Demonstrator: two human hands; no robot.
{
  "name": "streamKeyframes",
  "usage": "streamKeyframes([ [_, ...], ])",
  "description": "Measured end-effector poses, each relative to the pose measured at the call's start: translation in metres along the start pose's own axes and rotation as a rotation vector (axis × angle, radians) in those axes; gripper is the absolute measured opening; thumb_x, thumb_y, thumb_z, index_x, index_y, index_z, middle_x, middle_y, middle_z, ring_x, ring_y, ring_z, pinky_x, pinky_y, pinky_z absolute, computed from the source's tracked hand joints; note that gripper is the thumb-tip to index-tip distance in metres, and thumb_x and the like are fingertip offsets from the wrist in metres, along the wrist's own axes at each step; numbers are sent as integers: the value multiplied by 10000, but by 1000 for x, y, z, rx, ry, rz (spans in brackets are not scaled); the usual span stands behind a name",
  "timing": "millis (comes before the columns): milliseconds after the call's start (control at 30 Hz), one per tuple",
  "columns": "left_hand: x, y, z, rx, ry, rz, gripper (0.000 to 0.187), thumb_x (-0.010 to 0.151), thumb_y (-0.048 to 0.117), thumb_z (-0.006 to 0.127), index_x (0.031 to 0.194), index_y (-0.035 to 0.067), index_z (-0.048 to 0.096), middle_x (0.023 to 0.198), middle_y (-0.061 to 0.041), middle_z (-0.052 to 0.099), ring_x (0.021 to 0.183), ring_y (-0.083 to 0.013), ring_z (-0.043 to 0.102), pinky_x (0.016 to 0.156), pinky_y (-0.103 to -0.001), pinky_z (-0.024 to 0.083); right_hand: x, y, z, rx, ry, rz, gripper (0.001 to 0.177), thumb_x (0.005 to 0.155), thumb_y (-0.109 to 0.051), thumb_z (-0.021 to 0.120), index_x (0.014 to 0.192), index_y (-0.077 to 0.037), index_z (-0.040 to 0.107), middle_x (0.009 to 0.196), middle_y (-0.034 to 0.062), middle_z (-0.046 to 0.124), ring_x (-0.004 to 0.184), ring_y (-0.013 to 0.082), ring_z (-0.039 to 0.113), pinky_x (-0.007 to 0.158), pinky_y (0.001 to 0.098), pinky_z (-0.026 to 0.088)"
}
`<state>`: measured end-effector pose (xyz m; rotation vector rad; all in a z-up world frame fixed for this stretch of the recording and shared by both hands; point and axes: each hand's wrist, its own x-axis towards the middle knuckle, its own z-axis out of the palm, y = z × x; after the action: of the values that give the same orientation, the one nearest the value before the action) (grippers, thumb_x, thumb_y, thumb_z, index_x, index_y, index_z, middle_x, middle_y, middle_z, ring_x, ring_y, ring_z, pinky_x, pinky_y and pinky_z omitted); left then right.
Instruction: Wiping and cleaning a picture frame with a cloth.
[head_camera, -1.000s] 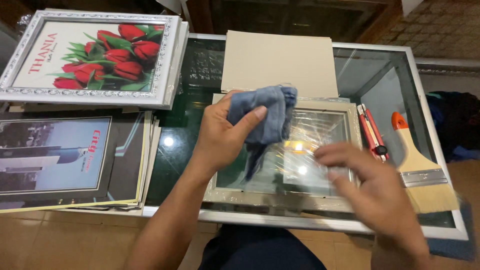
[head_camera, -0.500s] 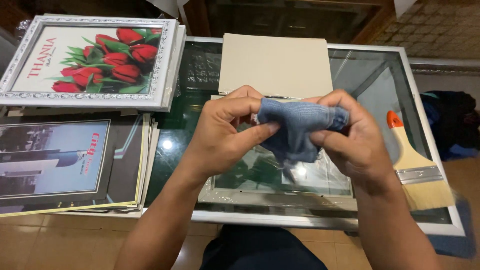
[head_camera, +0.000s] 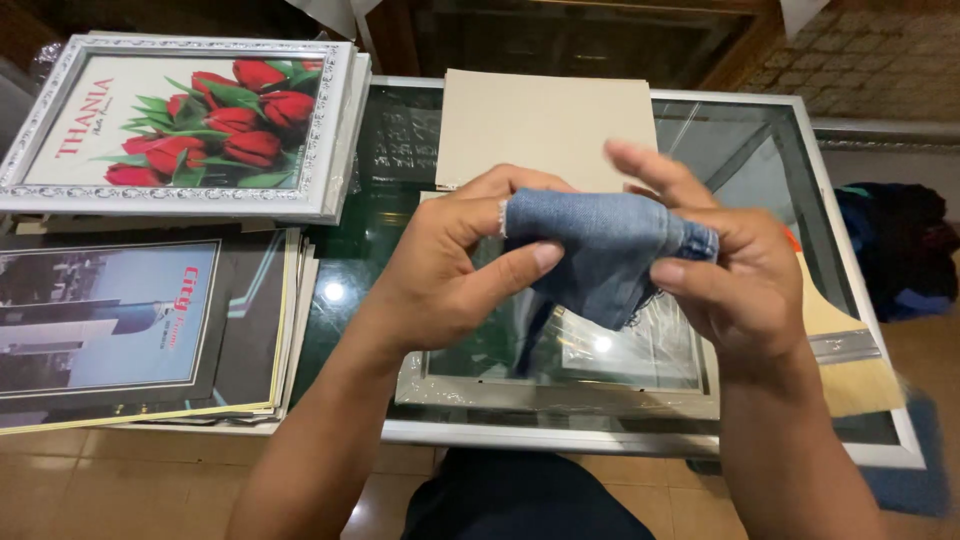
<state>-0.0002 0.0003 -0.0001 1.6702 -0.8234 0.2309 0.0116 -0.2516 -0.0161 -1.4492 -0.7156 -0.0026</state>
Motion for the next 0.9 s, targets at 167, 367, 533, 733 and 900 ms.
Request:
streamKeyframes([
  [167,0,-1,1,-102,18,-81,183,1001,102,636,1126,-5,717,1132,-111,692,1038,-190,662,857,-268,534,-13,7,0,89,-60,-33,379,917,-250,585,943,128,597,1386,383,540,1206,437,604,940,452,550],
  [367,-1,-1,16,-138,155,-151,124,960,76,700,857,10,684,934,-42,646,789,-94,562,609,-209,431,-9,7,16,75,310,-4,565,757,-204,742,1161,160,586,1203,191,596,988,194,587,852,262,450],
  [533,-2,-9,22,-472,39,-338,867,729,209,872,1406,121,337,1142,-189,676,938,-226,694,730,-293,596,-5,12,16,76,407,-8,321,811,5,730,1111,-4,619,1119,103,658,975,178,638,869,271,543],
  [733,-15,-31,20,-553,-200,-279,770,894,309,771,1529,34,434,1350,-53,626,1207,-175,640,1048,-327,557,-2,7,6,325,411,-19,535,752,21,787,1202,-47,507,1090,116,679,892,154,673,809,230,560],
  [900,-30,-18,47,-181,-47,-548,760,719,382,841,1335,152,459,1199,-130,734,1046,-240,751,858,-329,636,12,-3,-3,206,540,-51,500,747,-64,719,1220,-36,559,917,23,579,785,98,574,698,204,476],
])
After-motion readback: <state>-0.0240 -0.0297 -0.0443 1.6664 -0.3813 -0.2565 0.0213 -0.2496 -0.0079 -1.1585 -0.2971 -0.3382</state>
